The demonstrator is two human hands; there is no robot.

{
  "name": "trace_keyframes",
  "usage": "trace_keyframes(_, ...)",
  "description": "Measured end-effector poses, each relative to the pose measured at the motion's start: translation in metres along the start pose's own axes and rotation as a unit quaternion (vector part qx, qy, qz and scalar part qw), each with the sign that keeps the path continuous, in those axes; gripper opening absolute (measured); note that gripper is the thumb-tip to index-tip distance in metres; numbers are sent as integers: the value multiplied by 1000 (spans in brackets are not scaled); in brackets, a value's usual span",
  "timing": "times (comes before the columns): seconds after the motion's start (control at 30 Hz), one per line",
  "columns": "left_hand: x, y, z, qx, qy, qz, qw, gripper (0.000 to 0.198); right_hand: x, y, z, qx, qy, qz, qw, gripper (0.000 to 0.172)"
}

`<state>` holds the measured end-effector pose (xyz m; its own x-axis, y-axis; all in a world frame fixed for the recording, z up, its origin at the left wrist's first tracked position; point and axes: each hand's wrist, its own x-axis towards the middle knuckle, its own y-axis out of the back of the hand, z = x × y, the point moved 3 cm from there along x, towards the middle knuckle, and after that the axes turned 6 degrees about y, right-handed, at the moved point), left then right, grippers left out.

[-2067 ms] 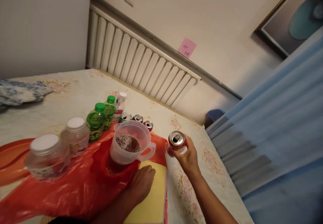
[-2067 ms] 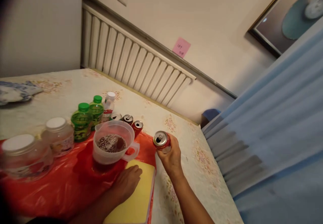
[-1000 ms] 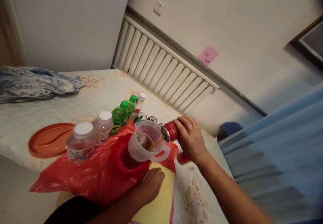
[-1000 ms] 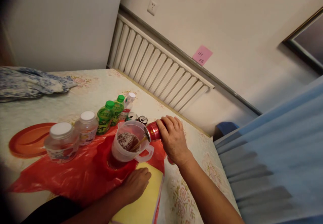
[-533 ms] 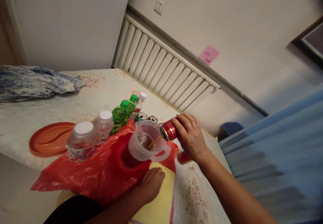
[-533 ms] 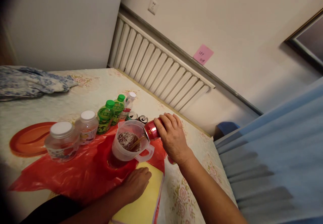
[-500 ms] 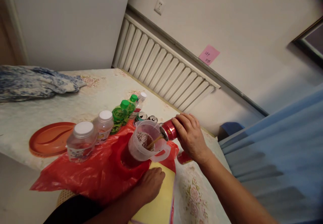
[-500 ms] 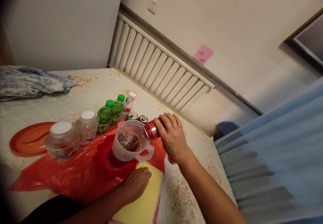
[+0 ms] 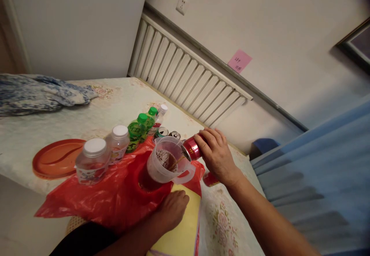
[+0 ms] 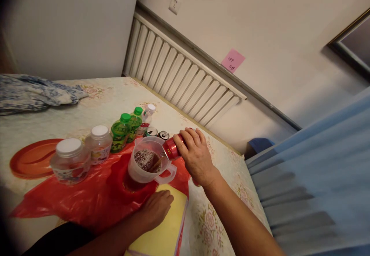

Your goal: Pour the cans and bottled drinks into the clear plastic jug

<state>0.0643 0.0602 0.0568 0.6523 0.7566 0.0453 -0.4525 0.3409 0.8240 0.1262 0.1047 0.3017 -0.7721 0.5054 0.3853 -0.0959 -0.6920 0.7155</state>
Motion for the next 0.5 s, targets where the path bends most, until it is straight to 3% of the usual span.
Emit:
trace_keyframes(0.3,-1,0,1,3,1,4,1000,25,-1,-5,-1,20,-4,8,1000,42)
trace_keyframes(0.5,-1,1,2,11,-1,5,1000,23,-9,-14,-1,131,-78,20,988,51)
